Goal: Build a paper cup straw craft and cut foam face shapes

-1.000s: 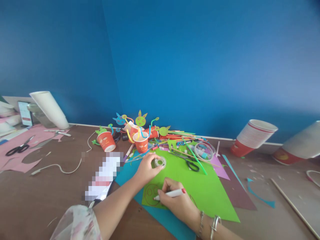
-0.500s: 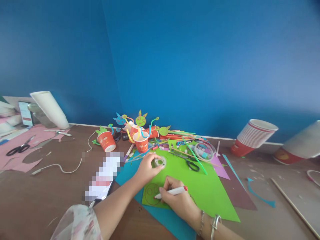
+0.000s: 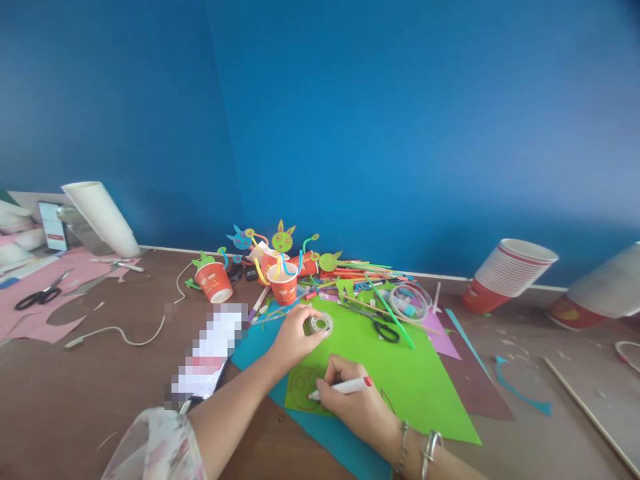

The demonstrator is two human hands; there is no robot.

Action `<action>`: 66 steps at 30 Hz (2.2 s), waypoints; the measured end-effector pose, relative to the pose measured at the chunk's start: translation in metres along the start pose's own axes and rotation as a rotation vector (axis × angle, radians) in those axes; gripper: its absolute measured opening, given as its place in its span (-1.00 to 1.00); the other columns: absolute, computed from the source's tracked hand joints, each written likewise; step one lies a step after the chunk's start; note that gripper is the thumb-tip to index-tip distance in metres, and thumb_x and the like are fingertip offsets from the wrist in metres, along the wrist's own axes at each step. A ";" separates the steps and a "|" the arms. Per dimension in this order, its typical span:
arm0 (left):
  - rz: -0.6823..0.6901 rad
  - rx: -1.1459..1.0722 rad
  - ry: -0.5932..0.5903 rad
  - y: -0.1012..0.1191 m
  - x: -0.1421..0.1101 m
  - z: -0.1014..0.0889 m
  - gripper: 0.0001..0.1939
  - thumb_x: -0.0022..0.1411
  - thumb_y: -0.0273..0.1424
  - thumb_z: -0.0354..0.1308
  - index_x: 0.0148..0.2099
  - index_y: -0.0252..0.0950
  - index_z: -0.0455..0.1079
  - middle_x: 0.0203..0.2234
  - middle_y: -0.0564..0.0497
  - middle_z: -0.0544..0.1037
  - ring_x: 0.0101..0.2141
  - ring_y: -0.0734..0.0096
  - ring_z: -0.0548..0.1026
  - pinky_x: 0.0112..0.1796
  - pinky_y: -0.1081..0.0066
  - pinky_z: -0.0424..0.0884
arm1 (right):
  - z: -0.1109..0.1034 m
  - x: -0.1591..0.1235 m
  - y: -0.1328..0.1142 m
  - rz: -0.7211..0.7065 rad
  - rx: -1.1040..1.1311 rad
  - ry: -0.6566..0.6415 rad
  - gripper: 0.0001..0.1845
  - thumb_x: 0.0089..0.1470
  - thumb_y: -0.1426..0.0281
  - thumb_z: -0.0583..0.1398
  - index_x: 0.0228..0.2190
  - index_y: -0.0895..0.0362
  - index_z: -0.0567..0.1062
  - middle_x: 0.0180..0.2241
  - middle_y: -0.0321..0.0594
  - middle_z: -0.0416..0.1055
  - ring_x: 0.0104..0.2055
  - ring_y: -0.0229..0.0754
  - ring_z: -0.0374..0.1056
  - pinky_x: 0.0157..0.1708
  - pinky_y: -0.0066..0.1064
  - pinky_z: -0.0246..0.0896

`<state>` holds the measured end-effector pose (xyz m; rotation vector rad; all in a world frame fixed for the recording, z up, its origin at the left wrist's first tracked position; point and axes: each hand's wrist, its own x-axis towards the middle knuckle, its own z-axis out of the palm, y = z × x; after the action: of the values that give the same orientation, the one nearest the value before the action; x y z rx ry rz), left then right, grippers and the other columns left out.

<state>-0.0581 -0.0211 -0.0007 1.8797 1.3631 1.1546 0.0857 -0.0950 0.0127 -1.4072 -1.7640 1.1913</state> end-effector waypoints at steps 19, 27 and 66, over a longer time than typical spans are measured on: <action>0.010 -0.003 -0.013 -0.001 0.000 0.000 -0.75 -0.08 -0.54 0.28 -0.28 -0.25 0.40 -0.30 0.00 0.48 -0.21 0.27 0.44 -0.11 0.26 0.33 | 0.003 0.002 0.003 -0.018 0.023 -0.026 -0.77 -0.08 0.39 0.16 -0.65 0.10 0.21 -0.69 -0.44 0.16 -0.61 -0.34 0.07 -0.59 -0.52 -0.04; 0.007 -0.004 -0.002 -0.003 0.000 0.002 -0.75 -0.09 -0.55 0.28 -0.28 -0.29 0.39 -0.29 -0.03 0.48 -0.20 0.26 0.44 -0.10 0.26 0.33 | 0.003 0.001 -0.002 -0.012 0.015 -0.013 -0.78 -0.09 0.39 0.15 -0.66 0.10 0.21 -0.69 -0.43 0.16 -0.60 -0.34 0.04 -0.60 -0.51 -0.06; -0.004 -0.004 -0.008 -0.003 -0.001 0.001 -0.74 -0.07 -0.52 0.28 -0.27 -0.25 0.39 -0.28 0.00 0.48 -0.21 0.27 0.45 -0.12 0.25 0.36 | 0.002 0.002 -0.001 0.016 0.062 0.006 -0.76 -0.08 0.43 0.12 -0.67 0.08 0.18 -0.74 -0.44 0.26 -0.66 -0.36 0.13 -0.64 -0.55 0.00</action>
<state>-0.0587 -0.0207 -0.0034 1.8764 1.3581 1.1456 0.0833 -0.0939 0.0124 -1.3904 -1.7005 1.2382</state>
